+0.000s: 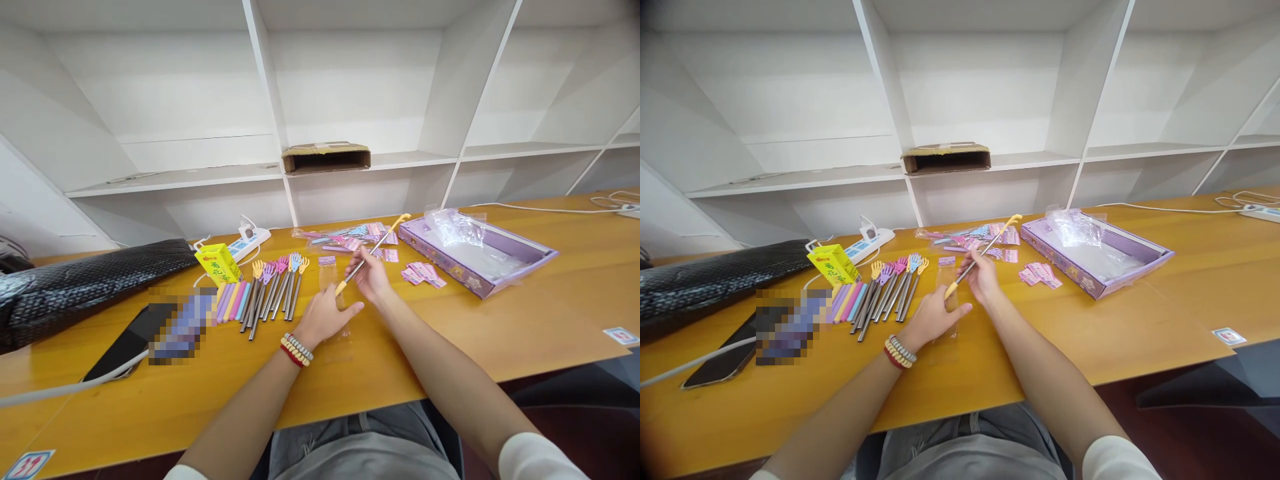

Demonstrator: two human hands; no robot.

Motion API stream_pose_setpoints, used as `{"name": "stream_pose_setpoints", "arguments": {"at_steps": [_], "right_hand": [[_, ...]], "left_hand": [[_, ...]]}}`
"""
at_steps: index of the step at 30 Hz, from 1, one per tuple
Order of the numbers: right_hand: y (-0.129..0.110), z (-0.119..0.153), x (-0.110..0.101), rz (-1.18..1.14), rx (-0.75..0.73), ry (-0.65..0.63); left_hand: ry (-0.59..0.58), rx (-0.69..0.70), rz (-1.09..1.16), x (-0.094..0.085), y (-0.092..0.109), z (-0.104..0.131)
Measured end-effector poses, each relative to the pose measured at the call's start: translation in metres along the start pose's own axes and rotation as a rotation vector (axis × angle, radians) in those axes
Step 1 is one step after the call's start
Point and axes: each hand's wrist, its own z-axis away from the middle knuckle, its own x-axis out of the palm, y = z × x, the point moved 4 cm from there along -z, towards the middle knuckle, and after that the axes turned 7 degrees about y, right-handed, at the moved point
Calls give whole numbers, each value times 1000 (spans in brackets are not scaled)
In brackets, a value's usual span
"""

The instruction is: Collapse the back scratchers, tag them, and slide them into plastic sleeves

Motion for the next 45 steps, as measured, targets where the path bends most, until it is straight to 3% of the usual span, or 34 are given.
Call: {"name": "stream_pose_setpoints", "arguments": {"at_steps": [3, 7, 18, 24, 29, 34, 40, 45], "right_hand": [[16, 11, 11, -11, 93, -126], [16, 17, 14, -89, 69, -171], [15, 17, 13, -87, 24, 178], [4, 20, 16, -66, -49, 186], [8, 24, 17, -28, -58, 173], [13, 22, 14, -19, -77, 83], [7, 16, 7, -63, -73, 65], [11, 18, 11, -91, -60, 68]], "left_hand": [[10, 77, 59, 1, 1, -1], [-37, 141, 83, 2, 1, -2], [-55, 88, -215, 11, 5, -5], [-56, 60, -235, 6, 13, -10], [-27, 47, -240, 2, 11, -6], [-43, 69, -115, 5, 5, 1], [19, 254, 207, -6, 16, 2], [-6, 192, 308, -6, 14, -3]]}}
